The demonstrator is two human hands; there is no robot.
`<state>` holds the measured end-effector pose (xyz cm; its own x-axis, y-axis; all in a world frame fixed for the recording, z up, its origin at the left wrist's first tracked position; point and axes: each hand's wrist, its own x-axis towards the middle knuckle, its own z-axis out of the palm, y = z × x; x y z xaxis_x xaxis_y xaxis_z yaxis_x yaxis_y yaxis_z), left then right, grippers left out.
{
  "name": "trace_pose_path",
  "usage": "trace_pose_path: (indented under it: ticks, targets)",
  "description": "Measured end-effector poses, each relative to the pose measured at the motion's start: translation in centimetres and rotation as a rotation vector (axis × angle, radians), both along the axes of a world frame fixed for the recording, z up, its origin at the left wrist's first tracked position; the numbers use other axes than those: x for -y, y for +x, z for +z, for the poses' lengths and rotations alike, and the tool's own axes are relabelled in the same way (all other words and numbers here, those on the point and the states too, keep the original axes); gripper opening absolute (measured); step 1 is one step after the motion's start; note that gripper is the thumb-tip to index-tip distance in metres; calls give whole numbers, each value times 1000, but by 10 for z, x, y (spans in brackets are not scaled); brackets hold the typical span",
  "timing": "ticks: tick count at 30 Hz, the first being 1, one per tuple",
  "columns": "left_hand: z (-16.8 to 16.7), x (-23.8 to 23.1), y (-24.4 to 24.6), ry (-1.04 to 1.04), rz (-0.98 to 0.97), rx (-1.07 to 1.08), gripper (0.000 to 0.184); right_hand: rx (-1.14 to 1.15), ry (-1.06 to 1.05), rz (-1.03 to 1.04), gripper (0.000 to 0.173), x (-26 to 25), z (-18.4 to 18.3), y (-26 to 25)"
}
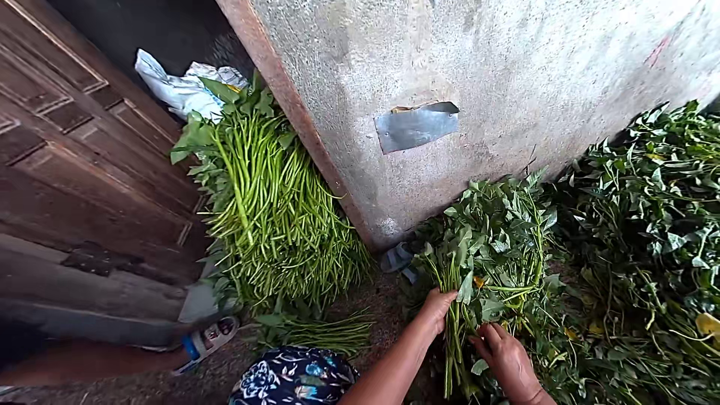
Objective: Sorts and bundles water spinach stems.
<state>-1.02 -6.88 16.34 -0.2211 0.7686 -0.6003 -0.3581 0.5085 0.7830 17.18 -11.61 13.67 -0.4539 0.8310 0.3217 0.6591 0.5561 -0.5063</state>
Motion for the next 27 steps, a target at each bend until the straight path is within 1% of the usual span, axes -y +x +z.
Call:
trace_pose_path:
  ticks: [2, 4, 7, 9, 10, 11, 12, 13, 14, 15, 16, 18, 20, 21, 22, 24, 25, 27]
  targets:
    - [1, 0, 1, -24, 46, 7, 35, 135, 188, 47, 38, -3, -3, 11]
    - [-2, 1, 5, -32, 86, 9, 37, 220, 314, 77, 42, -6, -5, 23]
    - [-2, 5, 12, -37, 106, -45, 39, 295, 414, 145, 45, -9, -4, 36]
    - [0, 3, 9, -27, 139, -98, 41, 332, 414, 198, 42, -6, -4, 46]
    - [1, 1, 4, -21, 154, -124, 42, 406, 330, 205, 37, 1, -1, 55]
    - [1, -1, -1, -16, 156, -145, 43, 556, 132, 185, 31, 12, 8, 65]
    - [1, -2, -5, -10, 153, -171, 42, 772, -220, 114, 26, 20, 25, 69]
    - [1, -2, -7, -3, 146, -193, 42, 973, -556, -4, 26, 18, 37, 69]
    - [1, 0, -6, 8, 138, -209, 42, 1071, -751, -122, 33, 13, 41, 70]
    - [2, 2, -3, 18, 120, -223, 42, 1085, -806, -185, 37, 8, 45, 71]
    - [3, 5, 2, 27, 105, -237, 41, 990, -771, -197, 37, 4, 56, 65]
    - [7, 12, 13, 40, 71, -261, 41, 658, -602, -165, 45, -3, 73, 34]
    - [14, 16, 19, 63, 47, -284, 40, 372, -499, -139, 48, -9, 72, -2]
    - [17, 17, 20, 80, 48, -291, 39, 284, -455, -124, 45, -12, 66, -14]
    - [21, 18, 18, 99, 56, -292, 39, 215, -391, -111, 39, -16, 60, -22]
    - [25, 16, 13, 133, 87, -268, 40, 114, -281, -78, 32, -22, 53, -25]
    - [26, 17, 12, 142, 102, -247, 41, 77, -262, -78, 30, -23, 52, -24]
    - [26, 17, 11, 153, 141, -192, 40, 64, -320, -119, 28, -22, 57, -19]
